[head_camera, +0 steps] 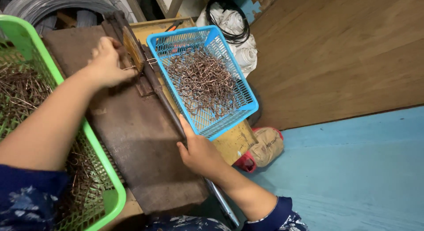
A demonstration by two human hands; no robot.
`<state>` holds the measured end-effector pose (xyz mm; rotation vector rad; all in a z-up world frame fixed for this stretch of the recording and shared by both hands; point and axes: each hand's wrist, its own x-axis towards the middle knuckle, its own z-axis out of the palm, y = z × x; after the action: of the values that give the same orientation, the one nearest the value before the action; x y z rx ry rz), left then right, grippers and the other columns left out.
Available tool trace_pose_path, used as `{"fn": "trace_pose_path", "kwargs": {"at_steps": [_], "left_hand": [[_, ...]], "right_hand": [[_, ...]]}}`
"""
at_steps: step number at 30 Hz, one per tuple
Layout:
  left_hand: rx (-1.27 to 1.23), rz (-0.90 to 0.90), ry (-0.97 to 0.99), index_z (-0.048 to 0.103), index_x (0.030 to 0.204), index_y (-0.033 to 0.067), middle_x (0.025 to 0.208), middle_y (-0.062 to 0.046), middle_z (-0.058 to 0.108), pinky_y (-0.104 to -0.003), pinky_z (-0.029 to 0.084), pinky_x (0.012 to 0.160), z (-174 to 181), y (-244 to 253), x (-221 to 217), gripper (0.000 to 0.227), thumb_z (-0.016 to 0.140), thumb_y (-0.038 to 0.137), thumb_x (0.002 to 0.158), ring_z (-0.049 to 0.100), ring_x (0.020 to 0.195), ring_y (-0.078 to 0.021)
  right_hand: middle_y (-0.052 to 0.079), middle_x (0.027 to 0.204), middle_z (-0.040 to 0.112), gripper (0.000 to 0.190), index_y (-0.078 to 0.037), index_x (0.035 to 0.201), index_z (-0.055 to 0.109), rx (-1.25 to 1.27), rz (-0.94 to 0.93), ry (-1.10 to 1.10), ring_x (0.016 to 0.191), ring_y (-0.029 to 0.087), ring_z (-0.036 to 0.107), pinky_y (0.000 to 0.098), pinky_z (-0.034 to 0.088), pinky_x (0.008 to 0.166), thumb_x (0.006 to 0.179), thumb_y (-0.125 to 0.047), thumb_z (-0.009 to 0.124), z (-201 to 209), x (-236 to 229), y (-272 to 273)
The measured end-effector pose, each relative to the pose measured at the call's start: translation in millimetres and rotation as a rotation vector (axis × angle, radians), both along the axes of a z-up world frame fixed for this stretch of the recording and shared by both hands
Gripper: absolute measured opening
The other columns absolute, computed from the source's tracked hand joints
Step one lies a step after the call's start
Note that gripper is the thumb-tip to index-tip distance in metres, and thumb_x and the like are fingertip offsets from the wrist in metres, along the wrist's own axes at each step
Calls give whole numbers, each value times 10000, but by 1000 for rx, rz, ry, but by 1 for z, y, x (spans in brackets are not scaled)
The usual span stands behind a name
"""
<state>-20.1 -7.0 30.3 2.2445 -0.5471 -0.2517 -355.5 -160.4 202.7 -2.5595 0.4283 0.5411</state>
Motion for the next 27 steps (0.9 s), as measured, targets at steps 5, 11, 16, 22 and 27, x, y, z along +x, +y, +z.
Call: {"fn": "trace_pose_path", "kwargs": {"at_steps": [5, 11, 16, 22, 27], "left_hand": [[57, -203, -746, 512, 1420, -4, 1267, -243, 570, -513, 289, 1160, 112, -28, -95, 596, 629, 225, 883, 480, 1295, -387], [-100, -610, -685, 443, 1427, 69, 1341, -202, 521, -694, 242, 1221, 83, -106, -163, 647, 405, 602, 1062, 464, 1399, -389], [43, -627, -610, 436, 1446, 69, 1414, -197, 503, -683, 240, 1219, 70, -117, -166, 796, 177, 732, 1090, 465, 1415, -362], [-79, -484, -826, 488, 1408, 92, 1356, -161, 548, -627, 307, 1153, 43, -129, -166, 692, 359, 673, 1055, 515, 1333, -320], [-54, -467, -868, 563, 1362, 98, 1258, -130, 574, -625, 348, 1124, 32, -131, -170, 662, 370, 637, 1028, 545, 1274, -305]], "right_hand": [[348, 986, 751, 730, -87, 1660, 309, -88, 39, -98, 930, 541, 727, 647, 568, 806, 998, -220, 586, -22, -3, -7], [322, 1050, 757, 534, -88, 1483, 487, -139, 63, -53, 1080, 549, 728, 654, 580, 947, 1018, -337, 565, -37, -7, -13], [343, 1109, 742, 646, -25, 1515, 436, -104, 112, 4, 1132, 556, 705, 687, 560, 955, 966, -319, 608, -21, -8, -15], [271, 1183, 754, 655, -84, 1535, 402, -162, 49, 98, 1211, 478, 707, 624, 566, 1016, 955, -271, 642, -27, 1, -8], [305, 1073, 776, 549, -16, 1474, 475, -139, -13, 49, 1100, 500, 748, 618, 621, 912, 946, -135, 573, -60, -1, -11]]}}
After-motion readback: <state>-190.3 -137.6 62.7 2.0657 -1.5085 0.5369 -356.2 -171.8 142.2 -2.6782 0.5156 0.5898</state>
